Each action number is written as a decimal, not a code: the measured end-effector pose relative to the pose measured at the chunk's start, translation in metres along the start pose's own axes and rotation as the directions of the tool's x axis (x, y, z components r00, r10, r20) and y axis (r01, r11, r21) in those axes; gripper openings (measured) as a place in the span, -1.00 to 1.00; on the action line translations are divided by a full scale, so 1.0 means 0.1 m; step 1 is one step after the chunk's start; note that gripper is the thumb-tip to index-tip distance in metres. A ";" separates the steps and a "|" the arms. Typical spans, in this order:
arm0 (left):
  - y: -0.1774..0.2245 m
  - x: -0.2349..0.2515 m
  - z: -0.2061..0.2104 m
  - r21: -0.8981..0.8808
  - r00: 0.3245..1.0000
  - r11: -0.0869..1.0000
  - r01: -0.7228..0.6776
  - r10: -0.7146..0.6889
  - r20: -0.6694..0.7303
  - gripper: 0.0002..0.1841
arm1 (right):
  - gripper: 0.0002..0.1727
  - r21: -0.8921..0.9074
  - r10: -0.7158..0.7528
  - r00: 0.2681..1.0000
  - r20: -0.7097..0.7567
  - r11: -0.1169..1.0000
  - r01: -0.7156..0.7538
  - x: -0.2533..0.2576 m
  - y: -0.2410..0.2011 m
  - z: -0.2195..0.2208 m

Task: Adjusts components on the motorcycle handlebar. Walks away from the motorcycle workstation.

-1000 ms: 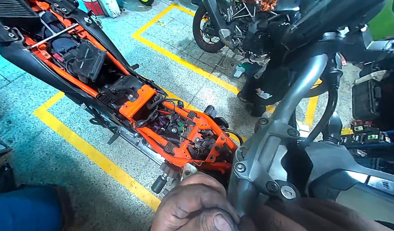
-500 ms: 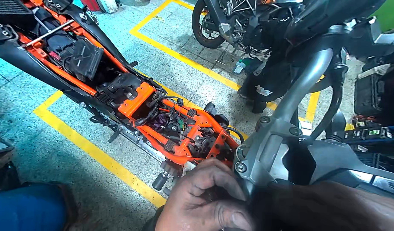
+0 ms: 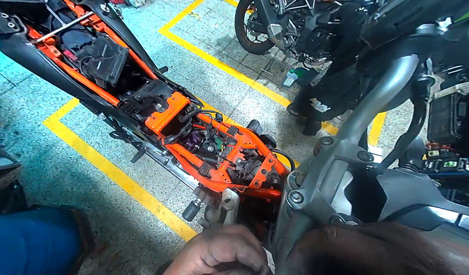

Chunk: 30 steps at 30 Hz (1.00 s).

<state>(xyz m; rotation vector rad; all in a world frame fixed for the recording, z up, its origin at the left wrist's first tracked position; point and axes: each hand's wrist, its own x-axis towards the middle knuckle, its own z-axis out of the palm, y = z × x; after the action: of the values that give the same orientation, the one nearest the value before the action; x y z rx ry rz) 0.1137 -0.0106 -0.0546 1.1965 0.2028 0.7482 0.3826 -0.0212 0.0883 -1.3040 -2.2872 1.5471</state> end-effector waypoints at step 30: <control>0.19 0.14 0.08 0.010 0.982 0.998 0.067 -0.065 -0.176 -0.84 | -0.79 0.033 -0.143 0.974 -0.174 0.988 0.151 0.05 0.12 0.11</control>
<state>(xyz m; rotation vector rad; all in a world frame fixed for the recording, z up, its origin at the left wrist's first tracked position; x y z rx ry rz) 0.1207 -0.0048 -0.0316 1.1338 0.3939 0.7955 0.3806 -0.0245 0.0717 -1.1771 -2.1759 1.3756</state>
